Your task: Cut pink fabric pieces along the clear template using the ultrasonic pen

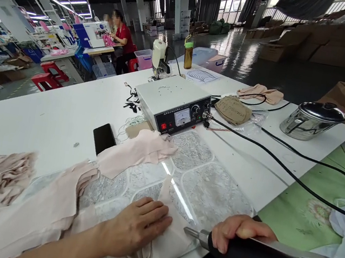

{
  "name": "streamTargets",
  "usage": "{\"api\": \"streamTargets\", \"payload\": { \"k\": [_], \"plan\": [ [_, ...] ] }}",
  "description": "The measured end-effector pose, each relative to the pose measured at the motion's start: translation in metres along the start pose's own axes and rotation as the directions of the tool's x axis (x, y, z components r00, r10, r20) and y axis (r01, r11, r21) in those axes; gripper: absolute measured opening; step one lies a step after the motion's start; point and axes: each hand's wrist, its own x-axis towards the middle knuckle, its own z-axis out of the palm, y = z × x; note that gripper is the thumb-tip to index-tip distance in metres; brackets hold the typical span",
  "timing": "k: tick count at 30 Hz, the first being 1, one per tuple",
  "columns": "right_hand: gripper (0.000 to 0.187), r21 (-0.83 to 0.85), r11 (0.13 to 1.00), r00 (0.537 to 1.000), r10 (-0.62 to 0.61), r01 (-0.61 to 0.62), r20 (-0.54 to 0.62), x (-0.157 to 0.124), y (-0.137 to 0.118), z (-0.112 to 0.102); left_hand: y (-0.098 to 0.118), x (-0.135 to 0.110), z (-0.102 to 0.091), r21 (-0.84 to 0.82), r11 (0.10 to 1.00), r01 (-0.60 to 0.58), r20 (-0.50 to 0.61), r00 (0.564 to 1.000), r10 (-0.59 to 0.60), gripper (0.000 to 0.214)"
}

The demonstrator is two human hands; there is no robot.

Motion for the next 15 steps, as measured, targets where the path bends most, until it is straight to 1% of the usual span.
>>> {"api": "streamTargets", "payload": {
  "k": [2,8,11,13,15],
  "plan": [
    [0.011,0.017,1.000,1.000,0.007,-0.007,-0.015,0.000,-0.001,0.000,0.000,0.000,0.002,-0.003,1.000,0.005,-0.003,1.000,-0.005,0.025],
    [0.005,0.016,0.998,0.997,-0.065,0.065,0.029,0.011,-0.008,0.000,-0.003,0.002,0.003,-0.004,1.000,0.031,-0.001,1.000,-0.031,0.023],
    [0.005,0.026,0.999,0.999,-0.034,0.033,0.041,0.010,-0.011,0.000,-0.003,0.003,0.002,0.011,1.000,0.027,-0.003,1.000,-0.027,0.022],
    [0.007,0.046,0.999,1.000,-0.002,0.001,0.022,0.006,-0.010,0.000,-0.003,0.003,0.002,0.029,1.000,0.012,-0.010,1.000,-0.011,0.023],
    [0.009,0.071,0.997,1.000,0.000,-0.001,0.008,0.003,-0.008,0.000,-0.003,0.002,0.003,0.043,0.999,0.001,-0.015,1.000,0.000,0.024]
  ]
}}
